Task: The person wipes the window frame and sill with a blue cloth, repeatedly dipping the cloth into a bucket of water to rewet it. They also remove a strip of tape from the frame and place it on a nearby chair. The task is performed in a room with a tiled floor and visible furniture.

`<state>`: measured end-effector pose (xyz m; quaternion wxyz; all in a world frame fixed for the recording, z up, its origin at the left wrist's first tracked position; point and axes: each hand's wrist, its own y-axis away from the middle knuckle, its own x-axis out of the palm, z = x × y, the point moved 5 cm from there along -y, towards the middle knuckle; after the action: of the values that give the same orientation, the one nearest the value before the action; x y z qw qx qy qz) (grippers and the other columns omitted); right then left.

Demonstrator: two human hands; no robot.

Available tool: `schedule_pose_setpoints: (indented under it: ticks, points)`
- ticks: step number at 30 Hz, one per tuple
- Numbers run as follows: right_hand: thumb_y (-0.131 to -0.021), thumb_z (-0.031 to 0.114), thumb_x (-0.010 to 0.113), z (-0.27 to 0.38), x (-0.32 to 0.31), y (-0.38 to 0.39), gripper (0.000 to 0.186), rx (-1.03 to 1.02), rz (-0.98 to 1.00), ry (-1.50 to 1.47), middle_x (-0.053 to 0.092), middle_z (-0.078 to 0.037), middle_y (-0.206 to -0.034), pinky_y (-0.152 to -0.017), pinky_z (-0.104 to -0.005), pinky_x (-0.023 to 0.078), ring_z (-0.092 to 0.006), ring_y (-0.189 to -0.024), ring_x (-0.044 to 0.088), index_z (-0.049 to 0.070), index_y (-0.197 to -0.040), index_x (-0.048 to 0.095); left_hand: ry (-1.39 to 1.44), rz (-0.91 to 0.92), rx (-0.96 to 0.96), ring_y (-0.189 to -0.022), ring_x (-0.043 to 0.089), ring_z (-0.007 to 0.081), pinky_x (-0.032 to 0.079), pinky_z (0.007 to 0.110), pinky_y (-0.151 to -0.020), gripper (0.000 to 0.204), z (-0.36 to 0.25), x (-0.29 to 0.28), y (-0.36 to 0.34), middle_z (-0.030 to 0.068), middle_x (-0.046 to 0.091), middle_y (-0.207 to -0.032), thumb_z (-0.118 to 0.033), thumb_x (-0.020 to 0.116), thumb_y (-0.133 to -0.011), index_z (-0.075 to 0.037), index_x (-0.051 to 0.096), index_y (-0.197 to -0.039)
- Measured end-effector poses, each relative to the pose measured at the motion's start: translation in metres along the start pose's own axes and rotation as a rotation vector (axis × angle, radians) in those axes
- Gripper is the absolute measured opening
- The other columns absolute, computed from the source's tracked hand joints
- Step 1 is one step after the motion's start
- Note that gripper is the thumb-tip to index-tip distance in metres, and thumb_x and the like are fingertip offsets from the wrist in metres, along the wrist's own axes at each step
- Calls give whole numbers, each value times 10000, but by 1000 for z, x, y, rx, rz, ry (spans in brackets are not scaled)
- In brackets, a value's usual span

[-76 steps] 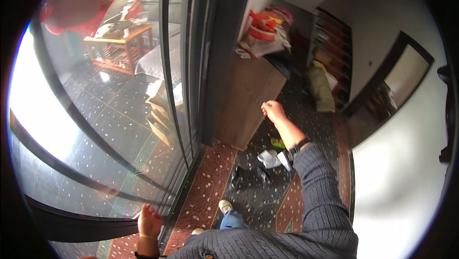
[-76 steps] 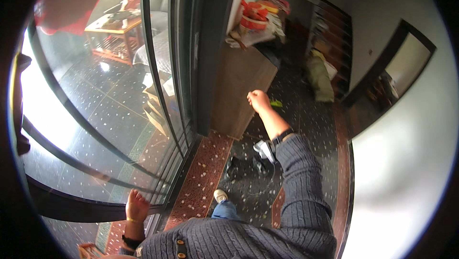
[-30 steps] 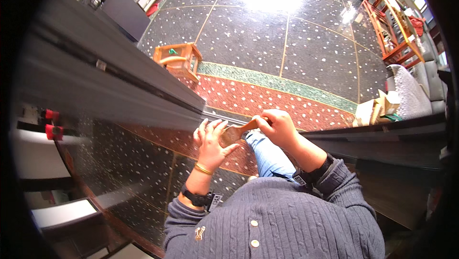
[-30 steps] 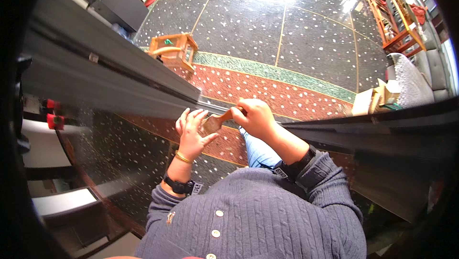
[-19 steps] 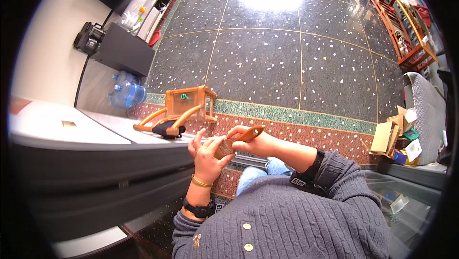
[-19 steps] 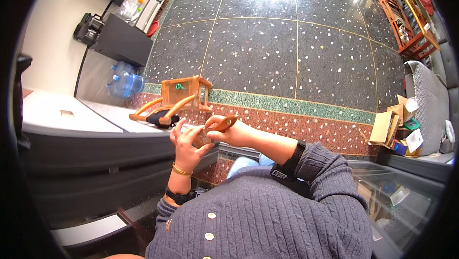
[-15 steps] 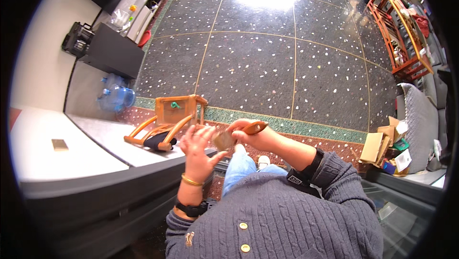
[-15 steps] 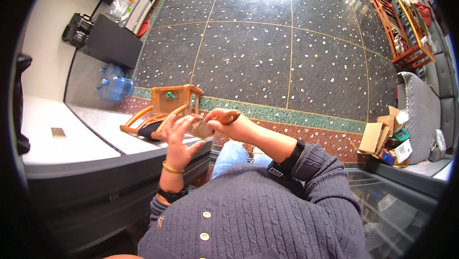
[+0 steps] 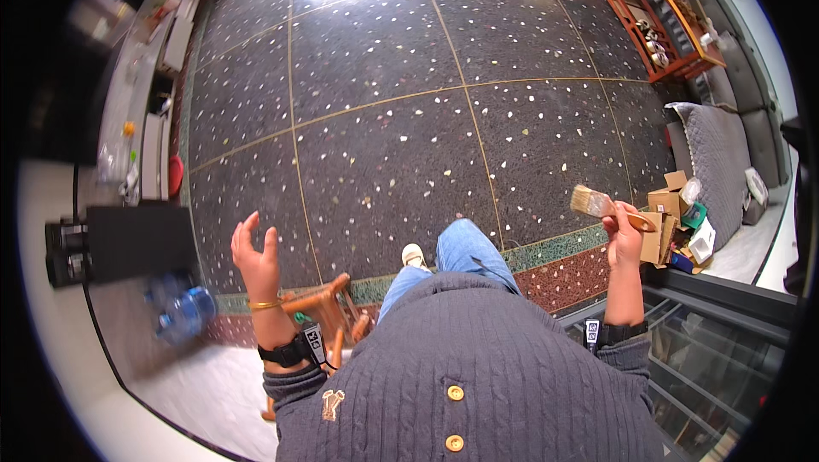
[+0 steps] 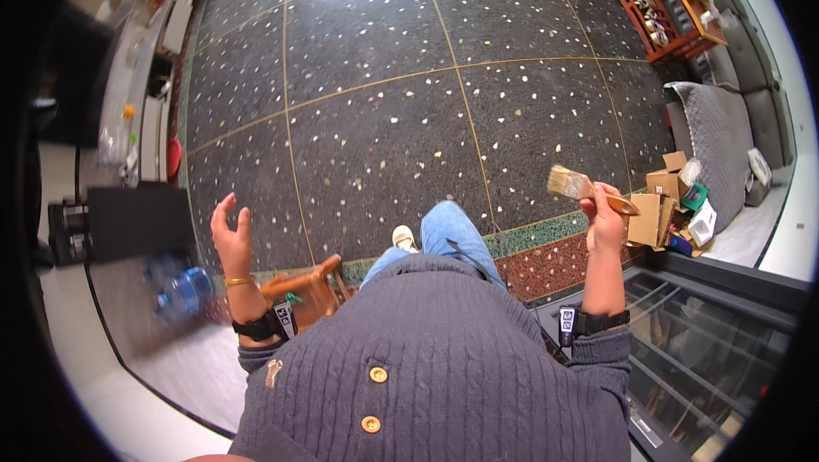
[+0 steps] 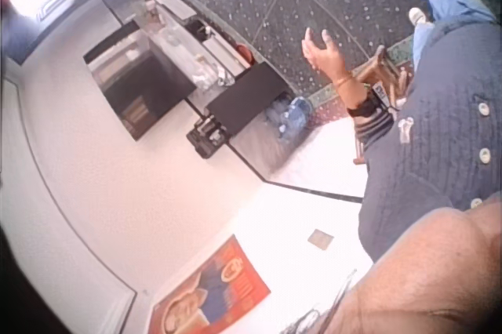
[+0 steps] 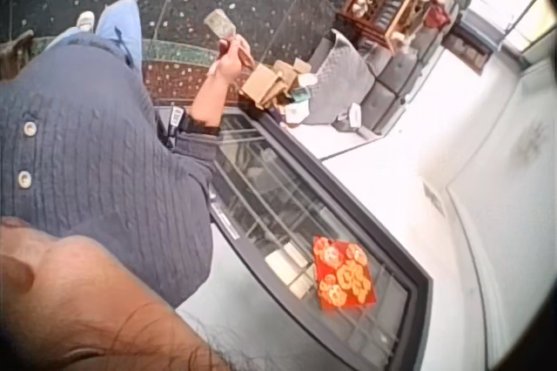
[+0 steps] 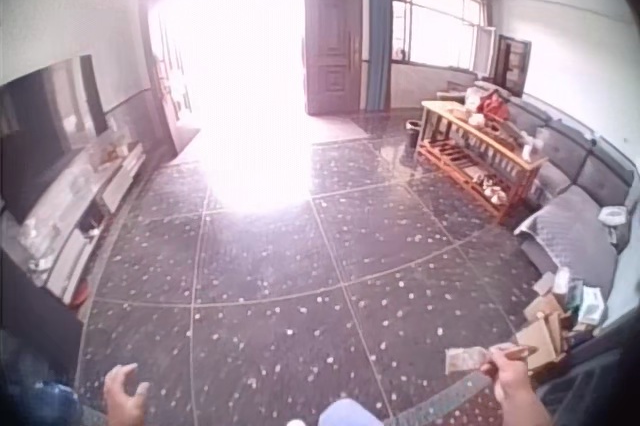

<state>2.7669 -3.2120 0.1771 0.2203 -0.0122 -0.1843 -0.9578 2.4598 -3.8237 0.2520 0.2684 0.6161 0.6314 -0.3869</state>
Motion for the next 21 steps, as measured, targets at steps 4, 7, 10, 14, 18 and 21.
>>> schedule_pose_setpoints:
  ticks: [4,7,10,14,18,21]
  points:
    - [-956,175,650,1,26,-48,103,-26,-126,-28,684,-37,-925,-641,-227,532,-106,-687,634,95,-1019,640,16,64,267,-1291,455,311,276,430,-1117,464,-67,81,-152,103,592,-1285,-320,694,-878,-111,600,-1280]
    - [-974,236,625,-11,70,-106,154,42,-281,-65,685,-37,-893,-575,-227,524,-108,-622,624,92,-1030,626,-44,84,326,-1306,443,308,262,430,-1120,486,-108,138,-243,95,580,-1302,-345,694,-875,-122,590,-1294]
    - [-993,355,580,-2,148,-188,293,184,-285,-93,662,-31,-796,-527,-226,505,-103,-578,598,66,-1015,619,37,183,271,-1303,441,307,265,446,-1119,483,-136,175,-324,93,582,-1294,-352,696,-870,-125,597,-1285]
    - [-994,352,579,46,296,-305,322,95,-128,-115,666,-46,-859,-559,-232,520,-115,-616,607,36,-1011,639,84,92,328,-1244,500,318,319,445,-1102,388,-156,172,-428,98,648,-1179,-270,697,-872,-90,642,-1211]
    - [-998,251,586,105,458,-405,232,-96,284,-16,672,-65,-925,-608,-254,537,-120,-683,635,26,-1034,630,214,-37,96,-1176,552,239,371,386,-1068,303,-140,175,-514,91,665,-1128,-142,640,-927,-32,632,-1209]
    - [-991,194,594,126,549,-478,166,-207,439,52,672,-60,-920,-613,-250,531,-120,-707,636,37,-996,648,373,-155,-75,-1073,594,167,444,318,-977,266,-122,202,-575,82,658,-1120,-115,604,-960,-11,626,-1204]
